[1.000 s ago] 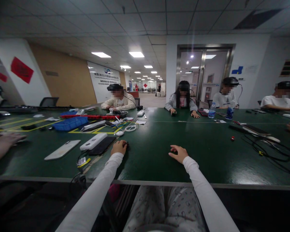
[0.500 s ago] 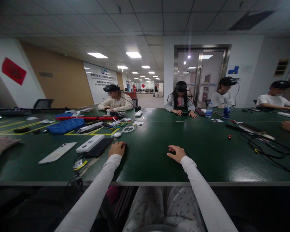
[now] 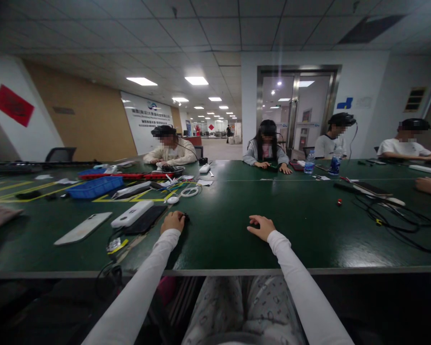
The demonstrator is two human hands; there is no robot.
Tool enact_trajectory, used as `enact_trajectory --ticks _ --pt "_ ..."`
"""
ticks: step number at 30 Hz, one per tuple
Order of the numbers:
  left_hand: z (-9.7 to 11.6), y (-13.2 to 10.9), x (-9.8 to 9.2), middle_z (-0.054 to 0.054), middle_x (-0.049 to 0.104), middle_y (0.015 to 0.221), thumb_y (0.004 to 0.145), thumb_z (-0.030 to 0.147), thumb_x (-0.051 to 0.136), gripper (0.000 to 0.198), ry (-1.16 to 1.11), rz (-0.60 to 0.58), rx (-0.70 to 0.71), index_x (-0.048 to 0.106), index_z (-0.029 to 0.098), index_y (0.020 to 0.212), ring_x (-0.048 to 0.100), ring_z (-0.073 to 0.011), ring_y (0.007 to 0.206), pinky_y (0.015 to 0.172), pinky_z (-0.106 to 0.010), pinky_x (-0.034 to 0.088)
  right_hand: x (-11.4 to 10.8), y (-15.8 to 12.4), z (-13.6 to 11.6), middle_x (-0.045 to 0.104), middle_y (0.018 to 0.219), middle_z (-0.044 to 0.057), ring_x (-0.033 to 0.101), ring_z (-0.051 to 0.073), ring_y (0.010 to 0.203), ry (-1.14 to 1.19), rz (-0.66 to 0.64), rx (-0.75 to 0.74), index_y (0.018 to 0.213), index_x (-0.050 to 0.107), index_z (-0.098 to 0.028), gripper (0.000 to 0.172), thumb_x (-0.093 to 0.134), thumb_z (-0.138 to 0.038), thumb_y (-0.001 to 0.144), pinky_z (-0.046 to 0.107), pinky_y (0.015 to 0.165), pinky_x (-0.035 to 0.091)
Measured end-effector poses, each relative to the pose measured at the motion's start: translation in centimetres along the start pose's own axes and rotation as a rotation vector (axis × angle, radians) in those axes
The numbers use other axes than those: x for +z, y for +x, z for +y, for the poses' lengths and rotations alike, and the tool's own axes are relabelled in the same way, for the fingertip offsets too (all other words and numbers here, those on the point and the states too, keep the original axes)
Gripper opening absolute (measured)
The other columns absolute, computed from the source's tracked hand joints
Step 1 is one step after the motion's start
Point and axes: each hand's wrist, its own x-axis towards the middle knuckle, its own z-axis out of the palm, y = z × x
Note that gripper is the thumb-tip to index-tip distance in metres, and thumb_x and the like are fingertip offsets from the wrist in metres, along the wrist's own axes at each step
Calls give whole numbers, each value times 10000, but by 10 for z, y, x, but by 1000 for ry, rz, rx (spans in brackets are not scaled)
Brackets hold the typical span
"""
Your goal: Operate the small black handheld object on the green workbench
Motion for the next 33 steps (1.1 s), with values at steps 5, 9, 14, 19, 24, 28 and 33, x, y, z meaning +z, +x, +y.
enact_trajectory --ticks 5,9,14,19,24,28,33 --pt "23 -7 8 -96 541 1054 809 320 443 232 -58 -26 22 559 203 971 501 -228 1011 794 -341 424 -1 0 0 632 1018 33 574 204 933 -7 -6 7 1143 517 -236 472 594 -418 715 412 866 426" --pt "64 -25 18 -76 548 1040 803 301 465 205 -133 -57 131 565 214 959 501 -206 1004 806 -328 412 -2 -1 -2 627 1032 36 571 208 944 -11 -21 5 1162 504 -238 499 599 -426 709 414 864 427" --pt "124 -60 29 -50 555 1007 794 275 487 177 -275 -139 338 575 223 939 510 -177 962 799 -307 410 -3 -2 -5 627 1037 32 569 210 945 -17 -16 0 1193 477 -247 553 615 -434 691 413 860 427" --pt "166 -90 36 -34 555 996 772 231 511 181 -425 -199 583 590 225 935 506 -156 957 832 -296 411 -1 -2 -6 636 1020 29 576 210 920 -35 10 -7 1207 470 -248 616 646 -450 652 403 863 420" --pt "175 -95 39 -34 547 1005 761 202 518 185 -487 -226 625 601 219 925 504 -149 960 855 -304 415 -2 -3 -8 617 1050 38 566 222 931 -91 0 -9 1171 512 -270 598 641 -507 637 405 847 417" --pt "173 -94 39 -32 550 979 753 210 540 170 -503 -222 635 604 212 911 510 -143 941 857 -304 420 -3 -3 -9 617 1037 41 562 224 929 -111 -11 -2 1165 517 -271 615 625 -555 630 407 836 413" --pt "175 -95 37 -32 556 965 747 206 552 156 -518 -231 633 601 208 896 510 -146 949 871 -309 412 -5 -4 -11 616 1040 37 560 221 930 -104 -16 -7 1151 526 -277 586 624 -542 637 399 833 411"
